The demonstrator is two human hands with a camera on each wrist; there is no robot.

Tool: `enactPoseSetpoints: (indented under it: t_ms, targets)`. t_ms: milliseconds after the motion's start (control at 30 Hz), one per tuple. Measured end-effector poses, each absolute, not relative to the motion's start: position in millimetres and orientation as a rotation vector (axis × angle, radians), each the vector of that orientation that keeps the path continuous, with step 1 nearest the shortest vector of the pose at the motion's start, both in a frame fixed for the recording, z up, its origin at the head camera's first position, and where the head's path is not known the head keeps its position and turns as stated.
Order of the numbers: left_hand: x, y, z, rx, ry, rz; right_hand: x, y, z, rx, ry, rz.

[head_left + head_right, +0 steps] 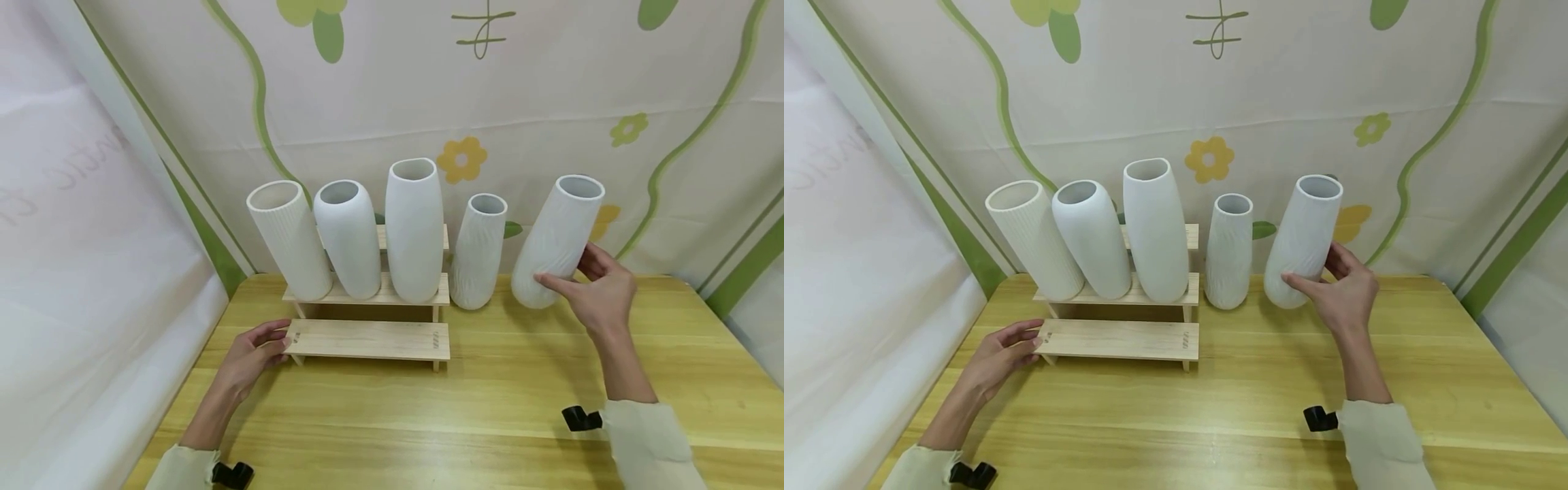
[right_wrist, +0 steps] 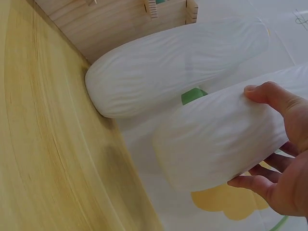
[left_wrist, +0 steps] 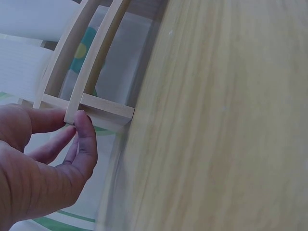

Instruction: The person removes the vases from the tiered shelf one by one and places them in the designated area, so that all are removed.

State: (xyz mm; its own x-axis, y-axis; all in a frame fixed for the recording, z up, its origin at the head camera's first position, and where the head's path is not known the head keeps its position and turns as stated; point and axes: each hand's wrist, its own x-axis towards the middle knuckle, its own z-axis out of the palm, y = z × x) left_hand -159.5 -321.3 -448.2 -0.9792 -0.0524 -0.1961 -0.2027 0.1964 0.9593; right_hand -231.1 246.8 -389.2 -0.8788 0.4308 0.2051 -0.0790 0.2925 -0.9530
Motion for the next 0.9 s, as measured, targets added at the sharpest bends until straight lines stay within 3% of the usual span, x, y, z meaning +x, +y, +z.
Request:
enactPoseSetpoints:
  t_ms: [433, 900]
  targets:
    - [-158, -324, -447, -0.238, 2.331, 1.889, -256, 242, -400, -0.355, -2.193, 1.613]
    - [-159, -323, -447, -0.242, 2.35, 1.889, -261, 236, -413, -0.345, -2.141, 1.679]
